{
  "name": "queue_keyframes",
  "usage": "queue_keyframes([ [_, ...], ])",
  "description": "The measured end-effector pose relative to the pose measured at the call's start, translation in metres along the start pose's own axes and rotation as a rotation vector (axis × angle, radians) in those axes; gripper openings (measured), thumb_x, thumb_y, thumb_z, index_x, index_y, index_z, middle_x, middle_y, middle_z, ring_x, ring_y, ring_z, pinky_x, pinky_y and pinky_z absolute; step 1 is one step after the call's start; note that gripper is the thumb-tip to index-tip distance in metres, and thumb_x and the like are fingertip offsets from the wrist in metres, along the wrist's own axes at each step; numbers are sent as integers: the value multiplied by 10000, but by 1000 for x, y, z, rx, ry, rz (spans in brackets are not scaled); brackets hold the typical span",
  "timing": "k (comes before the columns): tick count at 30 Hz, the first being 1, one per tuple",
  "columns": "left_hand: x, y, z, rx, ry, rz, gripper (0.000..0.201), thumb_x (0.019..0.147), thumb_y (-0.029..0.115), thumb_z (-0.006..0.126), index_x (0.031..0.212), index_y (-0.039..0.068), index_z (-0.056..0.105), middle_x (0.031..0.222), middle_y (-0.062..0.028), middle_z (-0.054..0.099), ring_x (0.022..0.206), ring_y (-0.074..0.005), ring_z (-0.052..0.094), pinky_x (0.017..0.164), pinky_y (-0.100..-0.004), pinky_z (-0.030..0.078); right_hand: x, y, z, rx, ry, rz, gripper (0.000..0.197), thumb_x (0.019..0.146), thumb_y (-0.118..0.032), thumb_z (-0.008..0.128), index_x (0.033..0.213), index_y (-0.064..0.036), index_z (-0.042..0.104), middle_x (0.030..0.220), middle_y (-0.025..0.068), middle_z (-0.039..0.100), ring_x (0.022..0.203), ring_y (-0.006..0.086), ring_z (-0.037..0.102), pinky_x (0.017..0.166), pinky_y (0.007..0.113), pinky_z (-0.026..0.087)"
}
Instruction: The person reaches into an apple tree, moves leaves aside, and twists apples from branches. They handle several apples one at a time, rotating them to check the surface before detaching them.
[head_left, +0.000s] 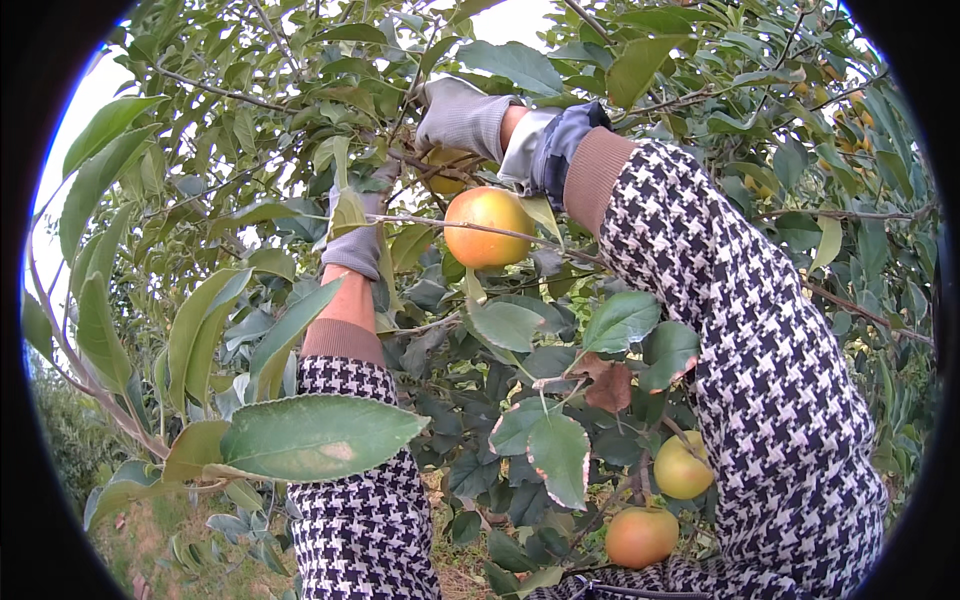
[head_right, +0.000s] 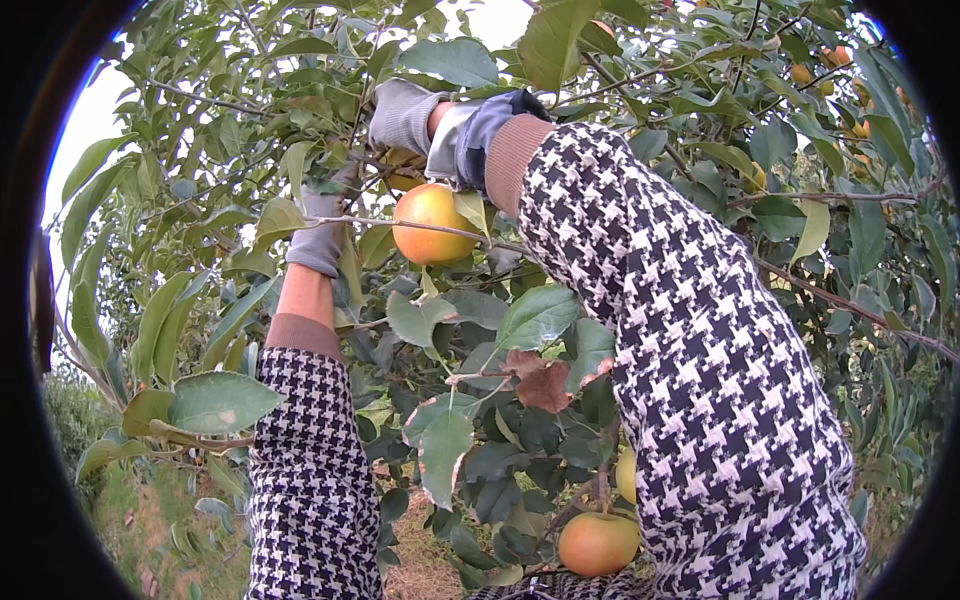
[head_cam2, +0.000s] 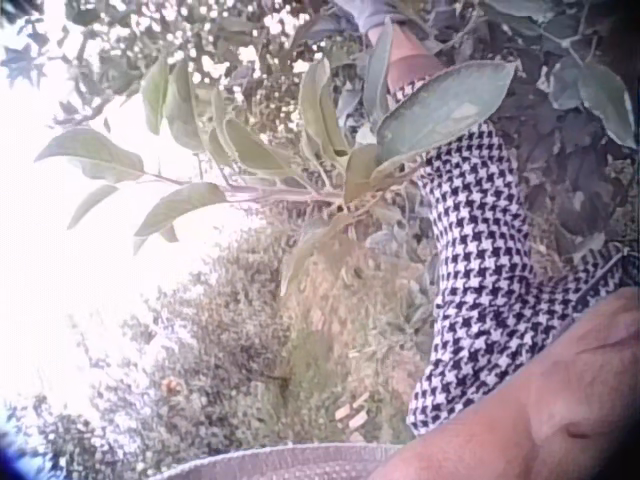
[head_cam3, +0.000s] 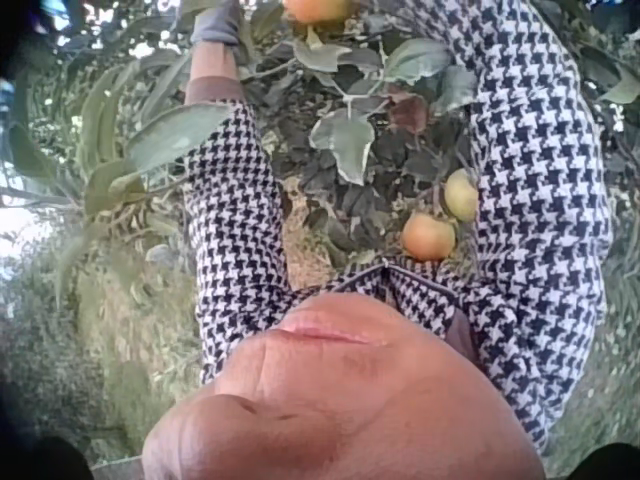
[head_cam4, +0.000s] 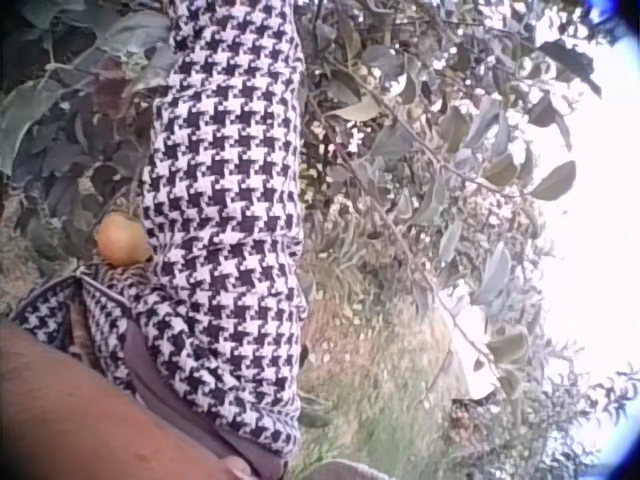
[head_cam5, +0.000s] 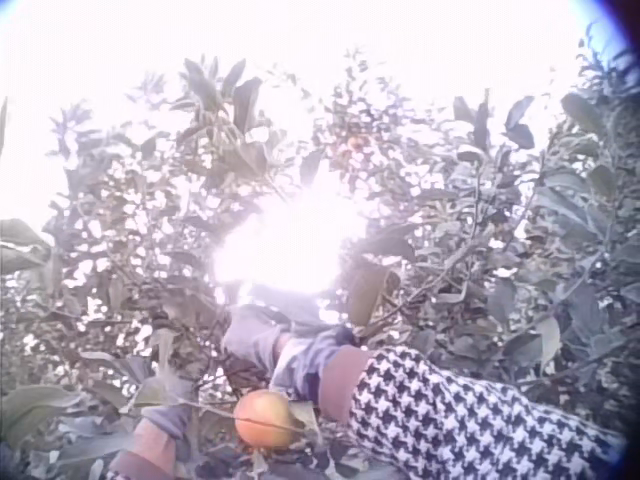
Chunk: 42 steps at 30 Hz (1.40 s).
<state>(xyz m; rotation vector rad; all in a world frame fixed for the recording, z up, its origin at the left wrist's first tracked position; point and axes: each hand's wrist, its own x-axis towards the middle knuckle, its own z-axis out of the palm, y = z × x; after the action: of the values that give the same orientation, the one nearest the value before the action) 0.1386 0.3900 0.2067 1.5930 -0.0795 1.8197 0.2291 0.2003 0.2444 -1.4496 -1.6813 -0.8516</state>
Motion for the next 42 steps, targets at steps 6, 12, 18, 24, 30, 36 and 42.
queue_keyframes([
  [6, -39, 6, -46, -216, 242, 220, 218, 865, 133, 648, 1003, -34, 673, 733, -58, 637, 628, -127, 599, 552, -265, 477, -23, -13, -17, 1, 176, 30, 562, 695, -131, 741, 1234, -21, 625, 987, 114, 714, 878, 192, 673, 817, 297, 519],
  [12, -104, 59, -51, -324, -174, 233, 206, 833, 46, 570, 962, -45, 703, 941, -81, 691, 787, -124, 633, 691, -237, 496, -49, -38, -26, 328, -231, -101, 388, 801, -228, 777, 1044, 51, 658, 848, 90, 695, 782, 130, 649, 721, 287, 515],
  [18, -159, 74, -20, 197, -599, 398, 222, 731, -42, 524, 880, -33, 688, 979, -109, 696, 940, -174, 642, 862, -303, 501, -19, -24, -5, -324, -108, -176, 401, 739, -304, 748, 947, 37, 720, 877, 230, 702, 846, 330, 692, 772, 388, 537],
  [24, -169, 54, -21, 153, -600, 296, 187, 741, -38, 514, 833, -31, 677, 896, -84, 684, 847, -154, 628, 805, -284, 496, -18, 12, -2, -397, -2, -58, 265, 778, -219, 673, 983, -70, 751, 886, 155, 726, 853, 314, 701, 782, 361, 545],
  [30, -164, 53, -55, 259, -533, 240, 188, 740, -27, 500, 824, -28, 668, 815, -71, 677, 785, -143, 626, 757, -276, 498, -98, -33, -34, 277, -38, -146, 260, 800, -223, 693, 951, -17, 737, 797, 151, 717, 721, 236, 687, 730, 331, 532],
  [36, -167, 33, -39, 194, -535, 222, 184, 759, -27, 500, 813, -38, 676, 822, -76, 679, 745, -126, 616, 730, -268, 503, -119, -11, -40, -4, 213, -339, 208, 835, -165, 673, 973, -18, 724, 805, 173, 710, 748, 250, 701, 722, 350, 538],
  [42, -174, 40, -54, 279, -449, 248, 158, 779, -42, 522, 807, -23, 677, 775, -25, 636, 700, -78, 573, 643, -218, 456, -181, -19, -37, 184, -390, -507, 215, 885, -142, 668, 1020, 25, 686, 804, 47, 696, 731, 72, 606, 647, 256, 497],
])
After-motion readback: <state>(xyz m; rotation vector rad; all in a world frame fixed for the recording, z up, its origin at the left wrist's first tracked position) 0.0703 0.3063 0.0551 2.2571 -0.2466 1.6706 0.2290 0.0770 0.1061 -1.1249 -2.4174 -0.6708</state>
